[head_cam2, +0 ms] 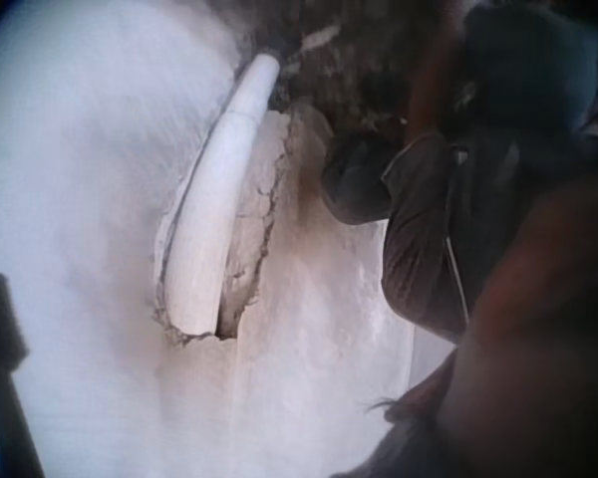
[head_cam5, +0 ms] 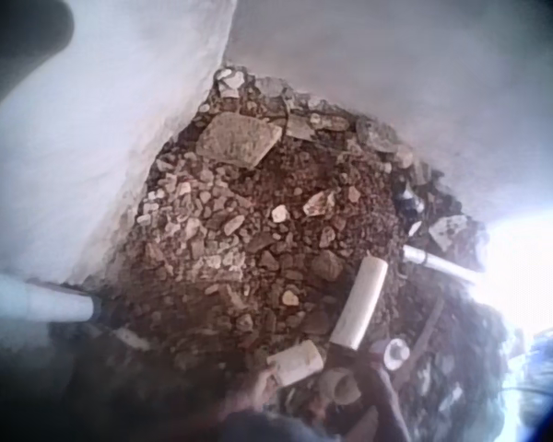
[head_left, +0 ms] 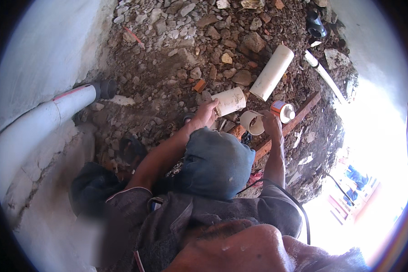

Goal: The person uses an angle grinder to cut a section of PVC pipe on a tiled surface, applies adhesive from a small can to the interior and exterior of the pipe and a fitting, and then joins the pipe to a wall-mounted drainage outlet.

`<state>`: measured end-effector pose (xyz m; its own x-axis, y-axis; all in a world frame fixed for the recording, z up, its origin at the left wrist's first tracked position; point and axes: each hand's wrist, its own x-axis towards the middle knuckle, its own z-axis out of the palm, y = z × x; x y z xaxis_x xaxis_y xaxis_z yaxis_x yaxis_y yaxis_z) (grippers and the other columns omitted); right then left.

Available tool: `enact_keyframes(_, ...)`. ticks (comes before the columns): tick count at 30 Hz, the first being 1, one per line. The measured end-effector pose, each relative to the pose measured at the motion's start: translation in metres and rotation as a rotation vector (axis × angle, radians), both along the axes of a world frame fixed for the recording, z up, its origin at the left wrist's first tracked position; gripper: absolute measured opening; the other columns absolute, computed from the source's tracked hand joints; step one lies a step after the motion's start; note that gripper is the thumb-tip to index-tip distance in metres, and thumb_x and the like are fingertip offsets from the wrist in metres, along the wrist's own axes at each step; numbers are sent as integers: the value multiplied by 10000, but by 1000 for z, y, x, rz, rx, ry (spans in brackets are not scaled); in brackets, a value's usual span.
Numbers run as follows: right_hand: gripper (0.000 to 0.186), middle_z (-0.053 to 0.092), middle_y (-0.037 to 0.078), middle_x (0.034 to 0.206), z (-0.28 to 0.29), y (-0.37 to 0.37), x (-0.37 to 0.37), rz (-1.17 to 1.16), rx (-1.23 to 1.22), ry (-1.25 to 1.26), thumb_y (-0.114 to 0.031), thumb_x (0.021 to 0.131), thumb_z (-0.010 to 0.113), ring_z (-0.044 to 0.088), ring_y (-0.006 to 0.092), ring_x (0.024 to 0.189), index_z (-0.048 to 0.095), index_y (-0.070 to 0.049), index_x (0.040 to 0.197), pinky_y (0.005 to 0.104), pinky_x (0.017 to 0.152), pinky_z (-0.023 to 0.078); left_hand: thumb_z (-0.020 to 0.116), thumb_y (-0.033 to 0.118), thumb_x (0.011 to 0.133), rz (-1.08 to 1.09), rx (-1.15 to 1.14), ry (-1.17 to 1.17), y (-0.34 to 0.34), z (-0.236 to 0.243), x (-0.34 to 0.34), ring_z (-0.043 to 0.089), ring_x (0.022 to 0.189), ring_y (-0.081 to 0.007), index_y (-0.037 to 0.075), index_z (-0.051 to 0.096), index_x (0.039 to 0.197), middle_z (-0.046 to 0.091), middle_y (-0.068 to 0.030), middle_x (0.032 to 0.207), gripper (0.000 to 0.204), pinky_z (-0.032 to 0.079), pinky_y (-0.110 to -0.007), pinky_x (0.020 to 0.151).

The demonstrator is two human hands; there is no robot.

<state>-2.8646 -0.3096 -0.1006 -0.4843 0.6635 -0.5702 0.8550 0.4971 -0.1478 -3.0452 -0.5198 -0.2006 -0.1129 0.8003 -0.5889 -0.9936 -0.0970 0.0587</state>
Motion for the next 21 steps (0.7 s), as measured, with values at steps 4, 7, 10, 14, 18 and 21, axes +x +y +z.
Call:
enact_keyframes(4,295,679,197,1040,-8,2,34,-16,57,33,-96,842,608,648,352,995,667,-100,1130,402,848,501,497,211,992,-25,-38,7,4,-8,21,578,1151,-267,3,482,1243,590,-135,1200,327,471,-449,981)
enact_keyframes(7,296,681,206,1037,-14,5,38,-78,85,98,-87,854,608,657,334,998,657,-82,1146,396,855,501,495,231,995,-49,-62,56,2,-16,26,586,1131,-253,-4,496,1220,595,-128,1162,325,470,-419,980)
enact_keyframes(10,317,688,199,1035,-29,12,41,-152,47,172,-89,868,603,666,308,998,635,-51,1181,388,863,501,492,247,1001,-58,-54,138,-1,-27,23,600,1062,-211,-8,523,1186,611,-111,1110,317,487,-352,910)
enact_keyframes(14,340,678,202,1080,-49,17,51,-152,84,235,-131,886,589,661,305,1018,612,-39,1213,391,874,499,509,265,997,-80,-112,211,-3,-33,19,582,922,-152,3,557,1132,615,-70,1019,298,463,-303,802)
enact_keyframes(18,345,643,221,1150,-52,7,47,-160,146,318,-171,898,580,626,326,1082,605,4,1194,406,910,479,526,277,985,-153,-198,357,-8,-48,16,537,824,-110,17,585,1064,600,-31,923,278,428,-262,739)
enact_keyframes(21,339,635,222,1139,-53,5,45,-119,288,357,-196,904,587,606,347,1087,612,26,1159,420,932,462,528,280,978,-193,-216,405,-5,-36,17,513,773,-97,10,592,1111,606,-20,906,308,414,-246,713)
